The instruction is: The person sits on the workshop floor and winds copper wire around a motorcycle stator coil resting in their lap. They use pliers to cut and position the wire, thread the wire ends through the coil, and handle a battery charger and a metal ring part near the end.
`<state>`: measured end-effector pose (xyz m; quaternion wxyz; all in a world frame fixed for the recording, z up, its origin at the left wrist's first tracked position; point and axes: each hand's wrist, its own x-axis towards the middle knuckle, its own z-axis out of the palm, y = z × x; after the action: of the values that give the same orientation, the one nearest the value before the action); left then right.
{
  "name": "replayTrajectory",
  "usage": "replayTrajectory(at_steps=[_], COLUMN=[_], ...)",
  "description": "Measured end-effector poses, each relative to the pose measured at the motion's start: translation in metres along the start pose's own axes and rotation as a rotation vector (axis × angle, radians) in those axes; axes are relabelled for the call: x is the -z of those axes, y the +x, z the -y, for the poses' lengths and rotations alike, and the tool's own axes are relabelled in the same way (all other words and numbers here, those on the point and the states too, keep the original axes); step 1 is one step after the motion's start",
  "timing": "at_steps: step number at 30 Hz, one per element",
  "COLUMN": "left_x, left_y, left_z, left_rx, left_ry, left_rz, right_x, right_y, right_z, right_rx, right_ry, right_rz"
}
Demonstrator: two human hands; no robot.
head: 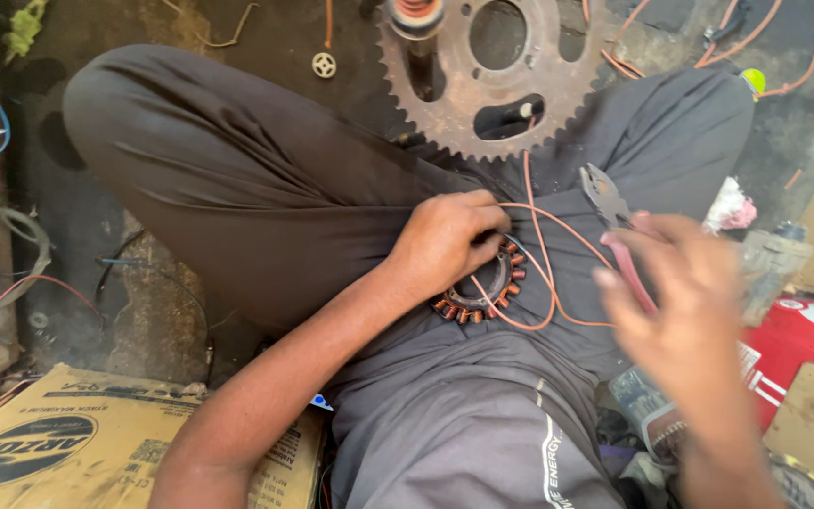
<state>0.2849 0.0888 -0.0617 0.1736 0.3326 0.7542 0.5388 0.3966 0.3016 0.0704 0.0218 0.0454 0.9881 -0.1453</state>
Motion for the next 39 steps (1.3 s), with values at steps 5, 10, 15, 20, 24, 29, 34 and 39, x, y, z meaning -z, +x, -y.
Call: replayTrajectory(at_steps=[5, 10, 15, 20, 24, 29, 34, 39], left_x=[-0.001, 0.003, -0.001, -0.002, -0.002, -0.004, -0.005, -0.003], left_y=[0.002, 0.002, 0.0, -0.001, -0.001, -0.002, -0.003, -0.003], left_z=[-0.002, -0.001, -0.001, 0.0, 0.002, 0.004, 0.003, 0.002], left_rx=[0.066, 0.103, 0.116, 0.12, 0.128, 0.154, 0.131, 0.134], left_ry=[-0.042, -0.028, -0.018, -0.025, -0.046, -0.045, -0.037, -0.036], left_rz=[-0.008, -0.001, 0.0, -0.013, -0.009, -0.005, -0.019, -0.027], right_x=[-0.064, -0.086, -0.089, -0.095, -0.1, -0.106, -0.104, -0.094], right_y=[0.018, 0.027, 0.027, 0.026, 0.023, 0.019, 0.023, 0.021], right_z=[0.044, 0.038, 0.025, 0.019, 0.015, 0.012, 0.01, 0.014], right_rx=[-0.007, 0.029, 0.157, 0.28, 0.31, 0.365, 0.365, 0.223], right_ry=[0.168, 0.244, 0.24, 0.168, 0.163, 0.14, 0.174, 0.178], right_rz=[0.041, -0.066, -0.064, -0.07, -0.073, -0.086, -0.085, -0.015])
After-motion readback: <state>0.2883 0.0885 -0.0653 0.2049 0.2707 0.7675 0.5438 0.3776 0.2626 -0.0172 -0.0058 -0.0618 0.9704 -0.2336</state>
